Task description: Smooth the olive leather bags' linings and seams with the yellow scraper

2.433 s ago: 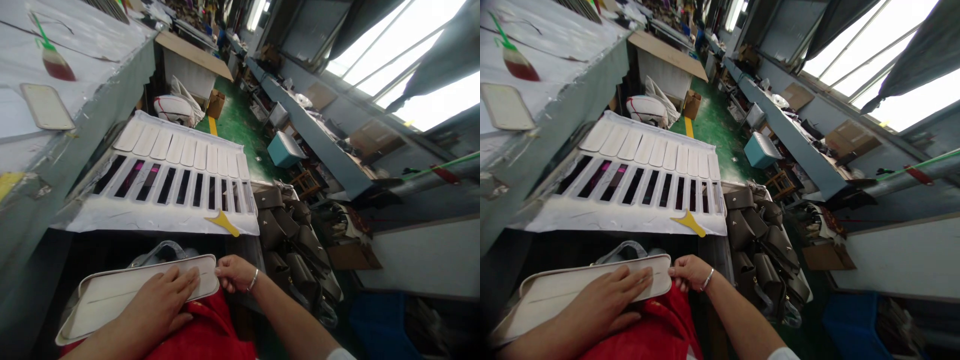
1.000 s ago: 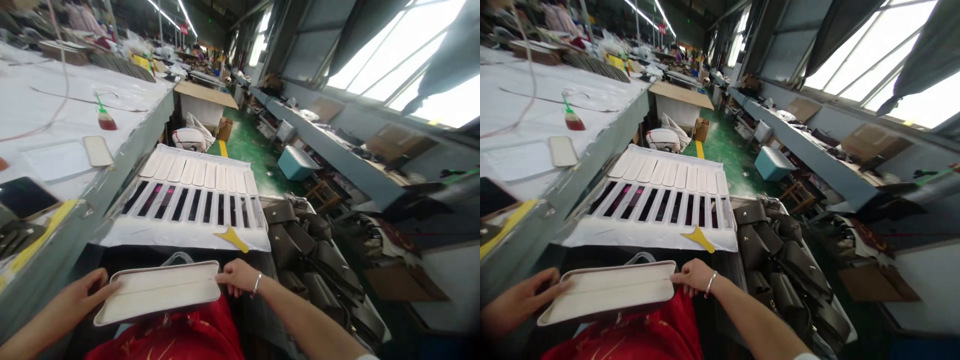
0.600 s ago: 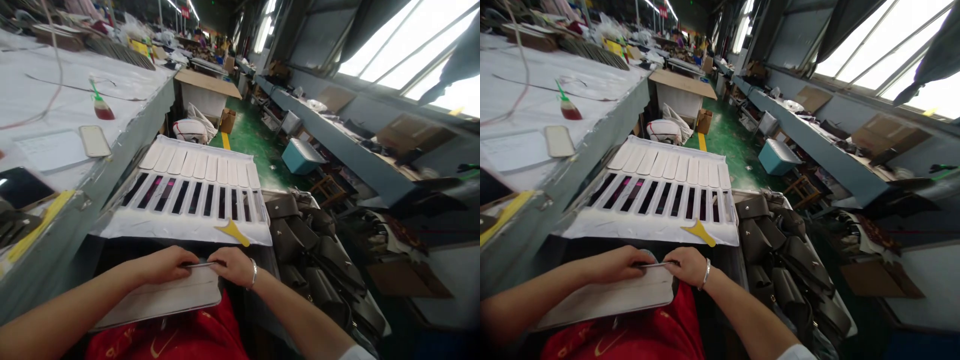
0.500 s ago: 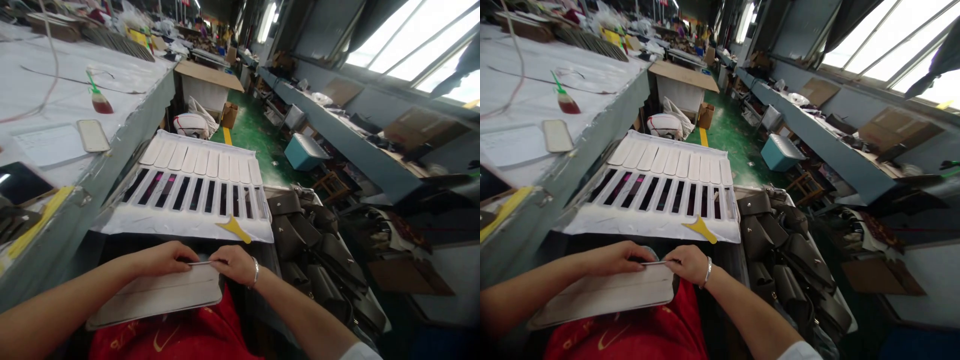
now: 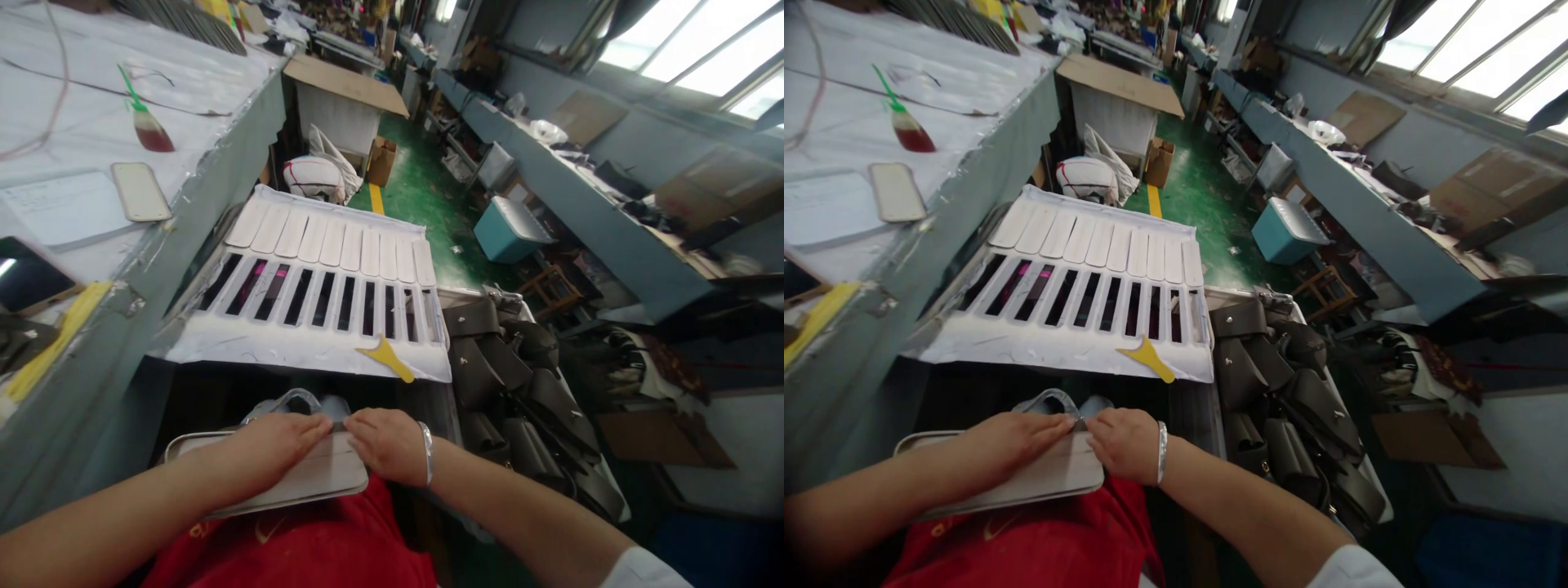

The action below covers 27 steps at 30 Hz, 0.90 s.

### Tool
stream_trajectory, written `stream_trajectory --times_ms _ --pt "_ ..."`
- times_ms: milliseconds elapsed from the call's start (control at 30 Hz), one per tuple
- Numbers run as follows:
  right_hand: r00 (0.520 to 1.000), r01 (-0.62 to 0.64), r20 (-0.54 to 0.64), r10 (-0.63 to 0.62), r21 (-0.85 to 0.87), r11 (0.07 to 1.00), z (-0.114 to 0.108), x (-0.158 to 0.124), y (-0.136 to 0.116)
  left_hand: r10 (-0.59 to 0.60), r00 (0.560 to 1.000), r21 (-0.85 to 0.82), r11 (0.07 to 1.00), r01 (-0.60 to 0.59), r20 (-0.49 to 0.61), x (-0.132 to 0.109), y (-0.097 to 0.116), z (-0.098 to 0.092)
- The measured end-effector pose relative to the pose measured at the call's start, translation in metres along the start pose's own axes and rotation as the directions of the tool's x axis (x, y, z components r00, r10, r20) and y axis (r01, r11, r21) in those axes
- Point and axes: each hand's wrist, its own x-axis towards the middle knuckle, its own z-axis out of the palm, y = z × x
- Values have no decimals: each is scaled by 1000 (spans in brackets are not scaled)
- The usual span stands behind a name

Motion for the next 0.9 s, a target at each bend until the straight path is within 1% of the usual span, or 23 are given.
stream_trajectory --times_ms 67,133,200,233,267,333,400,433,500,600,667,733,833,900 --pt "1000 -13 5 13 -31 999 -4 1 -3 36 999 125 991 -39 25 -2 4 8" --pt "998 -45 39 45 0 999 -9 8 0 44 999 215 976 -46 16 -3 8 12" --pt "991 -99 100 90 90 991 -14 22 11 46 999 274 961 -46 7 -3 10 13" --pt "983 -136 142 113 162 977 -15 29 18 51 999 296 954 -49 1 -3 10 13" --pt "972 -179 197 131 249 952 -16 37 25 64 998 311 948 -59 -5 -3 9 13" --pt "935 -278 326 140 429 859 -14 48 39 87 996 334 939 -75 -21 -3 7 12" --pt "897 -354 429 105 555 753 -10 55 48 109 994 351 932 -92 -29 -4 5 11" --pt "888 -368 452 83 590 719 -9 56 50 119 992 358 928 -100 -30 -4 5 10" --pt "886 -364 460 55 617 698 -6 58 50 144 989 374 919 -122 -32 -4 6 7" --pt "881 -345 474 10 626 700 -7 61 43 183 982 384 911 -150 -50 -7 4 4" --pt "871 -331 491 -32 634 699 -8 64 38 188 980 373 915 -152 -60 -12 0 1" --pt "859 -340 510 -35 622 705 -8 68 37 154 987 339 931 -133 -36 -22 -9 -2" --pt "841 -377 541 -3 590 714 -7 73 37 72 997 255 964 -76 25 -41 -26 -8" --pt "841 -365 541 -16 589 721 -5 78 35 61 997 193 979 -68 43 -52 -35 -12"
